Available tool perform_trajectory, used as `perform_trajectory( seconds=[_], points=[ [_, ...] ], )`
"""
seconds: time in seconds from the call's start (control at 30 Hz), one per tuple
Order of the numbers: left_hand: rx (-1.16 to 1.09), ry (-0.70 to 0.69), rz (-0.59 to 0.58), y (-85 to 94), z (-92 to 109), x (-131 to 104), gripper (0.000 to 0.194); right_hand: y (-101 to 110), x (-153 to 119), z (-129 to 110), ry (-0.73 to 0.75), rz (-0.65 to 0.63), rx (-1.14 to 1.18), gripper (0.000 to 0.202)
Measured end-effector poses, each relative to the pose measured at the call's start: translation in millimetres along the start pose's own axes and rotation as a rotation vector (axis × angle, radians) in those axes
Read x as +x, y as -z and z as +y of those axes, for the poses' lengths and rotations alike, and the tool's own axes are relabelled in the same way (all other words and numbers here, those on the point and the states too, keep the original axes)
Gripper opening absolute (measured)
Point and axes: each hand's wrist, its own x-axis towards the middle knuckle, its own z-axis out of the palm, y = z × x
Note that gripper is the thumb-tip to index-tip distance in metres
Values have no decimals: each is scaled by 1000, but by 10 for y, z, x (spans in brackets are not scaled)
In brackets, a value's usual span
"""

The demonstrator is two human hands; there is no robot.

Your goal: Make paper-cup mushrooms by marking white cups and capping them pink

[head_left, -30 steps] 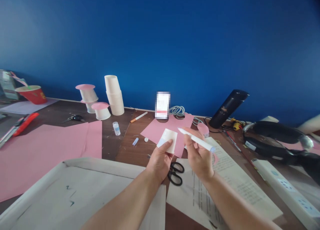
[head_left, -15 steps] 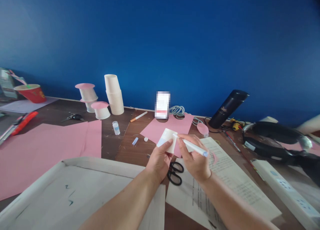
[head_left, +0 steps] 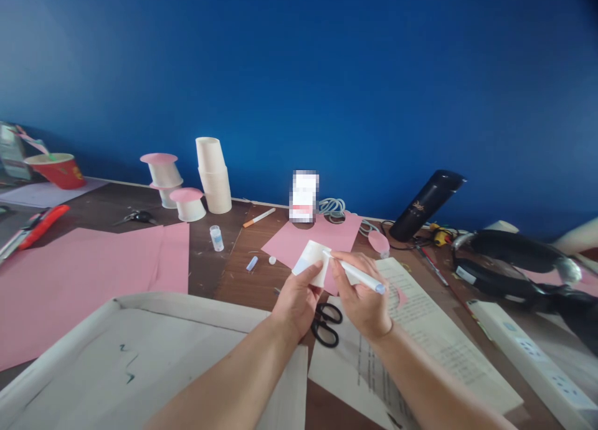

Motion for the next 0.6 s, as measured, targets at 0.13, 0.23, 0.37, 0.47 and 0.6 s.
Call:
perform_trajectory(
  seconds=[0.13,0.23,0.37,0.47,0.6],
  points=[
    [4,-5,17,-10,7,-2,34,-3,5,-4,12,-7,-20,16],
    [11,-22,11,-10,9,-2,34,-6,8,-8,21,-13,-31,16],
    [22,-44,2,3,6,1,34,-11,7,-17,16,-22,-53,15],
    [35,-34,9,21,6,5,33,-21,1,-27,11,-41,-52,15],
    [50,-30,5,42,6,10,32,-38,-8,-39,19,-50,-39,14]
  ],
)
